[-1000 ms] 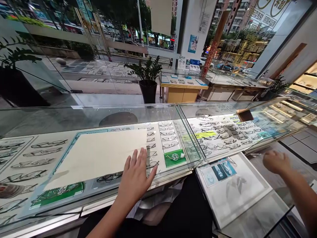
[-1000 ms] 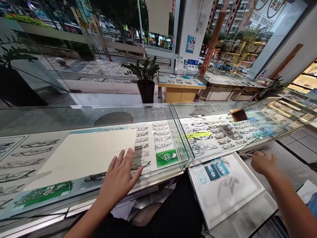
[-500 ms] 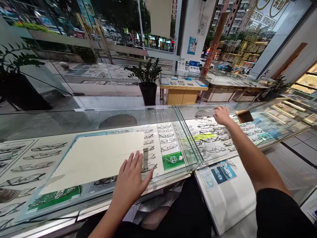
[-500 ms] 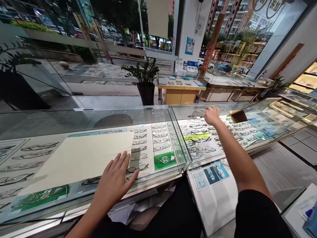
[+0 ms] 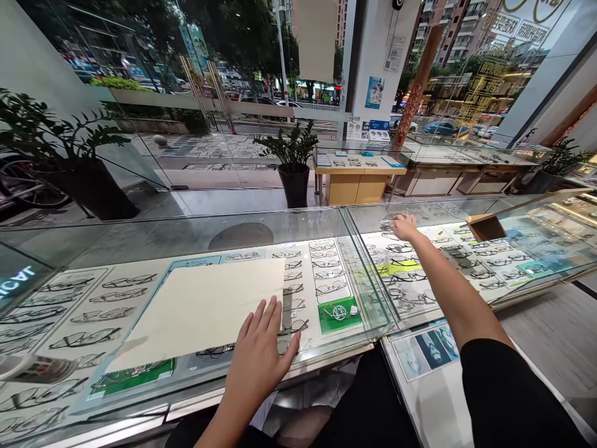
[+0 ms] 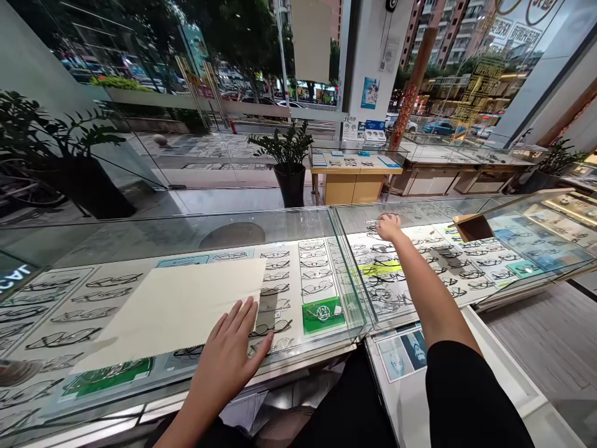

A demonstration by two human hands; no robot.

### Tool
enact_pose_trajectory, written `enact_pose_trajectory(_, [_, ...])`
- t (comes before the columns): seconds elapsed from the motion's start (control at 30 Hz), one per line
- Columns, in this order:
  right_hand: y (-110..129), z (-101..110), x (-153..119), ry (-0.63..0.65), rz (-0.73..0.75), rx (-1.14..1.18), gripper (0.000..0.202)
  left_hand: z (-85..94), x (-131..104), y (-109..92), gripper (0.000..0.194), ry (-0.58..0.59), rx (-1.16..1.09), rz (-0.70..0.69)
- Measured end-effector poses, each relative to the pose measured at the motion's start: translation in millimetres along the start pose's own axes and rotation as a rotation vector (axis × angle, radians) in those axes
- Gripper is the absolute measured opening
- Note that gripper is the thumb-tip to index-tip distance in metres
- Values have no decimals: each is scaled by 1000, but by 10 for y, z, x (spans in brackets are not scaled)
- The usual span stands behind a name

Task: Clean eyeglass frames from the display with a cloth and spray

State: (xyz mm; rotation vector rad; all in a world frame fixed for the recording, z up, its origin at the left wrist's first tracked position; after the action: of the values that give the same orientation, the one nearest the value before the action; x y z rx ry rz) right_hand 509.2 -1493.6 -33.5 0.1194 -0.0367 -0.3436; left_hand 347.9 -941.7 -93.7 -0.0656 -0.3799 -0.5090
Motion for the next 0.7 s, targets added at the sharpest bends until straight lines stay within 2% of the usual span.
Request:
enact_pose_trajectory(0.13, [3,-19,-39,19,0,13,50,19,-1,-7,78,2,-10,-6])
enact_pose_trajectory(0.23, [54,59,-108,19,4,34,49,35,6,-16,79,12,3,-10])
enact_pose_trajectory(0.33, [122,274,-261,6,30,66,49,57,21,-25,78,35,2,4])
enact_pose_trajectory(0.4, [161,507,-495,-19,75,92,51,77,32,-35,78,56,-18,13])
enact_pose_trajectory(0.5, [226,924,-1161,-27,219,234,49,111,46,-57,79,82,-51,21])
enact_pose_trajectory(0.53, [253,1042,-1461,35,255,314,52,120,49,-64,80,89,-58,22])
enact_pose_trajectory(0.63, [356,1191,-2454,434,310,466,60,138,53,-85,83,111,-69,24])
enact_pose_trajectory(0.7, [419,1058,-3047,724,354,459,56,145,52,-98,83,126,-76,27])
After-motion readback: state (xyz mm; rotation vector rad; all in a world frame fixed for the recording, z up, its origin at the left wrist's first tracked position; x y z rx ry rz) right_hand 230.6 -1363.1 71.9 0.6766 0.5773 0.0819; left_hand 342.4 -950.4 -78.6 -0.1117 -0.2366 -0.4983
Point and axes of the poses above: each hand's wrist, its own x-axis towards the middle knuckle, its own z-axis out of the back of the hand, y = z × x, the point moved 2 cm from there along x, towards the middle knuckle, and after that the axes turned 7 degrees about x, right-handed, at the moved point
